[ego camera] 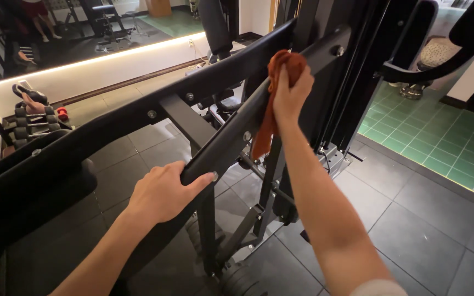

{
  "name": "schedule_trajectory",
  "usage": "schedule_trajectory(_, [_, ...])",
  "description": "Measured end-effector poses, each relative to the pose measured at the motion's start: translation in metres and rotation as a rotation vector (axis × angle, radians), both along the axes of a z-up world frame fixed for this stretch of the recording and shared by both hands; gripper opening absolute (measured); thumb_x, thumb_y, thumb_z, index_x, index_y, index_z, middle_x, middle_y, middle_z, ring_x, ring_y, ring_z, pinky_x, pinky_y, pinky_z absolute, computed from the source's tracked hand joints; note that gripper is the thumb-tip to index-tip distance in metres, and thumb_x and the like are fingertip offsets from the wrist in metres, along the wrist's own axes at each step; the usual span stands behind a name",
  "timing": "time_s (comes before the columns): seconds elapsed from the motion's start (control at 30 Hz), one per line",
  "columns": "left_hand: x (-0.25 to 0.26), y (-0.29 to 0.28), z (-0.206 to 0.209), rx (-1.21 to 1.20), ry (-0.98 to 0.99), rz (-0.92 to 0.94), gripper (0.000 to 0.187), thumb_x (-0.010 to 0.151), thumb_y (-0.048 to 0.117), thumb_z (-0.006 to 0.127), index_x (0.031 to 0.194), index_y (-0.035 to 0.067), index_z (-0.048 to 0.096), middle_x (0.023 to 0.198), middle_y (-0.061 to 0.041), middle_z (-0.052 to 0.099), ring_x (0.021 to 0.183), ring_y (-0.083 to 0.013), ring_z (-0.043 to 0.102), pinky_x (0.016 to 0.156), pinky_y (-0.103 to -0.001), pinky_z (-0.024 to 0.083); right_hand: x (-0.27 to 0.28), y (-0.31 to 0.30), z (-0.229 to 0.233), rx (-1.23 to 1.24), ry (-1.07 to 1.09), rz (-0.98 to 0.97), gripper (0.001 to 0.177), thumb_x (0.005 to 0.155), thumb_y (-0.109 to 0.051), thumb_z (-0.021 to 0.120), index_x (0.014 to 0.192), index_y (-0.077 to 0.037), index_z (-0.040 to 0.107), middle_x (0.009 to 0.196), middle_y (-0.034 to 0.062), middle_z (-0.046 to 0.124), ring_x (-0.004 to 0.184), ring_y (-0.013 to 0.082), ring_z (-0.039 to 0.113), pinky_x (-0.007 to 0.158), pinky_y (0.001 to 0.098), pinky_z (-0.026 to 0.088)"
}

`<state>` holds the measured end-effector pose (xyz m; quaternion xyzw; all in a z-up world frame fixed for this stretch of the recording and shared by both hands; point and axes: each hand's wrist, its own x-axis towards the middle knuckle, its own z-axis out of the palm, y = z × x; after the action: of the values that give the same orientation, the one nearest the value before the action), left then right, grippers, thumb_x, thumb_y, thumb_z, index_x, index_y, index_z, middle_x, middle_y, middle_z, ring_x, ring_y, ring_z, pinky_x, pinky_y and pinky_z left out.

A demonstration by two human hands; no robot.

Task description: Wiping down a gym weight machine with an orange cloth.

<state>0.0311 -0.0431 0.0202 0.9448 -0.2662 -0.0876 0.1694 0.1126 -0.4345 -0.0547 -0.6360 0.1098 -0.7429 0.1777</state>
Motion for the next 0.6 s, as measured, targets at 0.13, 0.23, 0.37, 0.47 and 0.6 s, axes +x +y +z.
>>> schedule_trajectory(0.13, [0.003,-0.002,-0.001,-0.016,-0.011,0.006,0.073,0.08,0.075,0.057,0.104,0.008,0.073,0.095,-0.016,0.075,0.096,-0.0322,0.073,0.086,-0.047,0.056,-0.003,0.003,0.012,-0.07,-0.007,-0.085,0.031,0.107,-0.014,0.074,0.132,-0.001,0.062,0.112,0.0126,0.059,0.093,0.0253,0.07,0.076,0.0359,0.058])
schedule_trajectory(0.23, [0.005,-0.004,-0.002,-0.024,-0.031,-0.004,0.073,0.08,0.075,0.059,0.101,0.007,0.073,0.093,-0.016,0.075,0.094,-0.0324,0.073,0.084,-0.047,0.056,-0.024,0.045,0.024,0.293,-0.014,0.536,0.026,0.106,-0.014,0.068,0.128,0.0,0.061,0.103,0.0161,0.067,0.071,0.0198,0.072,0.06,0.0318,0.058])
schedule_trajectory(0.37, [0.006,-0.005,-0.003,-0.035,-0.045,-0.008,0.071,0.08,0.074,0.059,0.098,0.006,0.074,0.089,-0.015,0.075,0.091,-0.0322,0.073,0.083,-0.047,0.056,-0.063,0.115,0.02,0.437,0.04,0.687,0.036,0.097,-0.014,0.07,0.126,-0.002,0.053,0.108,0.0132,0.06,0.07,0.0179,0.069,0.055,0.0312,0.058])
schedule_trajectory(0.47, [0.004,-0.004,-0.002,-0.029,-0.043,0.0,0.071,0.08,0.073,0.059,0.096,0.006,0.074,0.086,-0.015,0.075,0.088,-0.032,0.074,0.081,-0.047,0.056,-0.083,0.148,0.005,0.307,0.115,0.612,0.034,0.097,-0.012,0.072,0.125,-0.003,0.056,0.111,0.0136,0.059,0.088,0.0217,0.066,0.074,0.0353,0.056])
schedule_trajectory(0.6, [0.002,-0.005,0.001,-0.023,-0.015,0.022,0.069,0.079,0.072,0.06,0.096,0.007,0.074,0.081,-0.014,0.075,0.082,-0.0309,0.075,0.078,-0.046,0.057,-0.096,0.167,-0.001,0.143,0.212,0.444,0.03,0.097,-0.01,0.074,0.124,-0.005,0.061,0.116,0.0135,0.055,0.11,0.0255,0.059,0.096,0.0373,0.049])
